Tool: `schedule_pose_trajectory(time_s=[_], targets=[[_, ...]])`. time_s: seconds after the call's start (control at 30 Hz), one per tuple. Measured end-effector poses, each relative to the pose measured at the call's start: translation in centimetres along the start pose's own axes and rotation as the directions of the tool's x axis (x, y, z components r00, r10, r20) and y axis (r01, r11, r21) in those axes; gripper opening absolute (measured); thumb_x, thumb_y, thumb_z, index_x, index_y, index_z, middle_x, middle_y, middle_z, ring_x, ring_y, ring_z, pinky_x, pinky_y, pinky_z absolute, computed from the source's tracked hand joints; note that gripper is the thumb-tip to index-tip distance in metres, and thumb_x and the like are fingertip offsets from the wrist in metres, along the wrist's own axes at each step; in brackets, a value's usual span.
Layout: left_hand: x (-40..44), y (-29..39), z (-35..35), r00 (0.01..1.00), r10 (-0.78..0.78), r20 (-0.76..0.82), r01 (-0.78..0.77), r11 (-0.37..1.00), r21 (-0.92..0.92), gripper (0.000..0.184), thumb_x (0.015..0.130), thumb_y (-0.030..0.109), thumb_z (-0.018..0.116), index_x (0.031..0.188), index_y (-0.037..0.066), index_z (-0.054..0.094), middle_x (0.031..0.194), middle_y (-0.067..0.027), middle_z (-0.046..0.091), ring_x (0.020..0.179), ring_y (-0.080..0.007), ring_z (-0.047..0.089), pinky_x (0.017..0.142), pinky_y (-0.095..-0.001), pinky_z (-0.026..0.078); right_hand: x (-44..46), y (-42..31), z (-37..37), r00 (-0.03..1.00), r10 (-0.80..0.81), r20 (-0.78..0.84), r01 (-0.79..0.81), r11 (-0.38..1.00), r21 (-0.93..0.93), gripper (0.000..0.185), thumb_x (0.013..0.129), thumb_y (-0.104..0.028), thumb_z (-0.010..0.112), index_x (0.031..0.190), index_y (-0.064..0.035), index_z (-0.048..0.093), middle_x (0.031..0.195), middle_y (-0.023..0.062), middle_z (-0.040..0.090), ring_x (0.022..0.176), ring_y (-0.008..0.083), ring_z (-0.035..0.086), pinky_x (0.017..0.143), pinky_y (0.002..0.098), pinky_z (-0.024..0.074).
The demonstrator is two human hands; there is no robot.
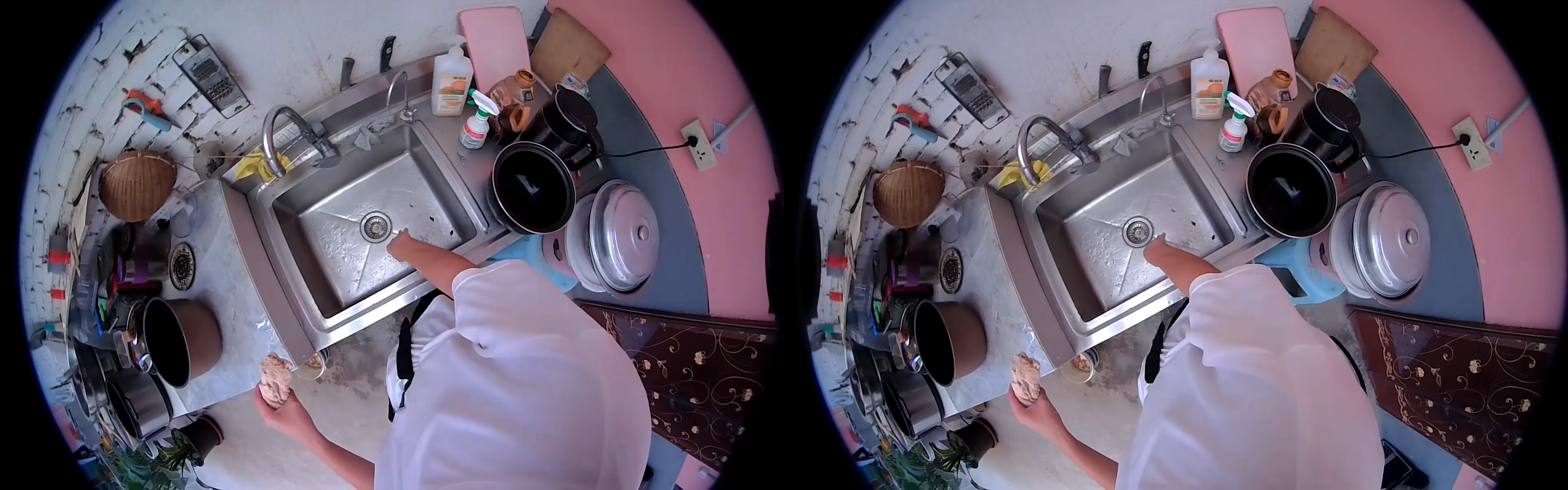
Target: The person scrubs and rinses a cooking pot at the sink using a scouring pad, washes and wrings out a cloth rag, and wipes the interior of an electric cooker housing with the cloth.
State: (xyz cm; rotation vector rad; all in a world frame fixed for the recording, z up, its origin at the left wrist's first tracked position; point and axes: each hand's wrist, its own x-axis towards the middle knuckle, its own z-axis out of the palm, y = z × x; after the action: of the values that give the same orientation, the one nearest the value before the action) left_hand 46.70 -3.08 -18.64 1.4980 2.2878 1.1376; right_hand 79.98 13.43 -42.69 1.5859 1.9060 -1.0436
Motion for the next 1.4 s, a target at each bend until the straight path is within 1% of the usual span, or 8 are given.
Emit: schedule_pose_trajectory(time_s=[0.13,0.2,0.57,0.9,1.03,1.1,1.23,1.4], targets=[[-7.2,-10.8,-10.7,0.931,-0.157,-0.329,0.186,0.981,0.059,0.053,0.066,-0.007,0.068,0.115,-0.003,0.051,0.097,-0.0144,0.061,0.081,-0.021,0.059,0.069,-0.0319,0.047,1.4,-3.7,1.7,0.952,-0.034,-0.303,0.072,0.991,0.114,0.035,0.076,-0.025,0.052,0.101,-0.0012,0.061,0.104,0.0197,0.061,0.098,0.0346,0.058,0.082,0.0428,0.046],[-10.3,-11.0,-16.2,0.63,-0.751,-0.197,0.71,0.66,-0.245,0.056,0.067,-0.007,0.068,0.119,-0.002,0.047,0.092,-0.011,0.058,0.075,-0.016,0.055,0.056,-0.0285,0.044,-2.2,-8.7,-0.5,0.87,-0.214,-0.445,0.306,0.941,0.144,0.037,0.077,-0.024,0.054,0.106,-0.0003,0.059,0.099,0.021,0.063,0.092,0.0352,0.06,0.082,0.0412,0.0467],[-20.3,-23.0,-27.5,0.283,-0.881,-0.379,0.38,0.466,-0.799,0.04,0.074,0.0,0.064,0.112,0.0,0.05,0.093,-0.0037,0.058,0.08,-0.0105,0.054,0.069,-0.0255,0.044,-17.5,-48.1,2.5,0.603,-0.785,0.144,0.684,0.601,0.413,0.024,0.092,-0.018,0.047,0.11,-0.0038,0.053,0.084,0.0012,0.059,0.076,0.0096,0.055,0.069,0.0231,0.0429],[-11.5,-26.3,-27.0,0.76,-0.535,-0.369,0.427,0.839,-0.337,0.071,0.073,0.012,0.064,0.136,0.005,0.032,0.14,-0.0212,0.021,0.132,-0.0383,0.015,0.107,-0.0443,0.019,-14.6,-70.7,23.7,0.175,-0.63,0.756,-0.23,0.721,0.654,0.054,0.091,-0.05,0.038,0.128,-0.012,0.043,0.116,0.008,0.054,0.102,0.0221,0.053,0.089,0.0361,0.0448],[-8.7,-29.9,-31.9,0.677,-0.491,-0.548,0.387,0.871,-0.302,0.058,0.082,0.017,0.057,0.134,0.005,0.034,0.135,-0.0198,0.033,0.124,-0.0337,0.035,0.101,-0.0424,0.031,-14.0,-77.2,24.5,0.149,-0.66,0.736,-0.205,0.708,0.676,0.053,0.092,-0.048,0.037,0.13,-0.0113,0.04,0.117,0.0103,0.054,0.105,0.0226,0.053,0.09,0.0341,0.0448],[-6.2,-33.6,-34.1,0.782,-0.582,-0.223,-0.048,0.3,-0.953,0.058,0.088,0.024,0.05,0.138,0.006,0.027,0.132,-0.0204,0.038,0.114,-0.031,0.047,0.093,-0.0431,0.04,-14.7,-80.0,25.3,-0.004,-0.621,0.784,-0.32,0.743,0.588,0.053,0.093,-0.046,0.033,0.133,-0.0112,0.036,0.119,0.0133,0.052,0.108,0.0246,0.052,0.091,0.0355,0.0439],[-3.9,-39.7,-36.9,0.98,-0.096,-0.172,-0.197,-0.501,-0.843,0.073,0.09,0.037,0.047,0.143,0.011,0.003,0.133,-0.027,0.035,0.114,-0.0324,0.048,0.092,-0.0456,0.042,-17.1,-84.0,24.8,-0.092,-0.557,0.826,-0.318,0.802,0.506,0.055,0.095,-0.046,0.027,0.133,-0.0067,0.034,0.12,0.0161,0.051,0.108,0.0258,0.052,0.092,0.038,0.0443],[-3.6,-46.2,-38.6,0.986,-0.152,0.068,0.034,-0.216,-0.976,0.064,0.093,0.041,0.036,0.142,0.005,0.015,0.129,-0.0323,0.039,0.119,-0.0407,0.043,0.098,-0.051,0.035,-12.8,-89.8,22.7,-0.06,-0.676,0.735,0.138,0.724,0.676,0.034,0.094,-0.014,0.042,0.126,-0.0063,0.036,0.101,0.0053,0.055,0.082,0.0112,0.057,0.061,0.0245,0.0498]])
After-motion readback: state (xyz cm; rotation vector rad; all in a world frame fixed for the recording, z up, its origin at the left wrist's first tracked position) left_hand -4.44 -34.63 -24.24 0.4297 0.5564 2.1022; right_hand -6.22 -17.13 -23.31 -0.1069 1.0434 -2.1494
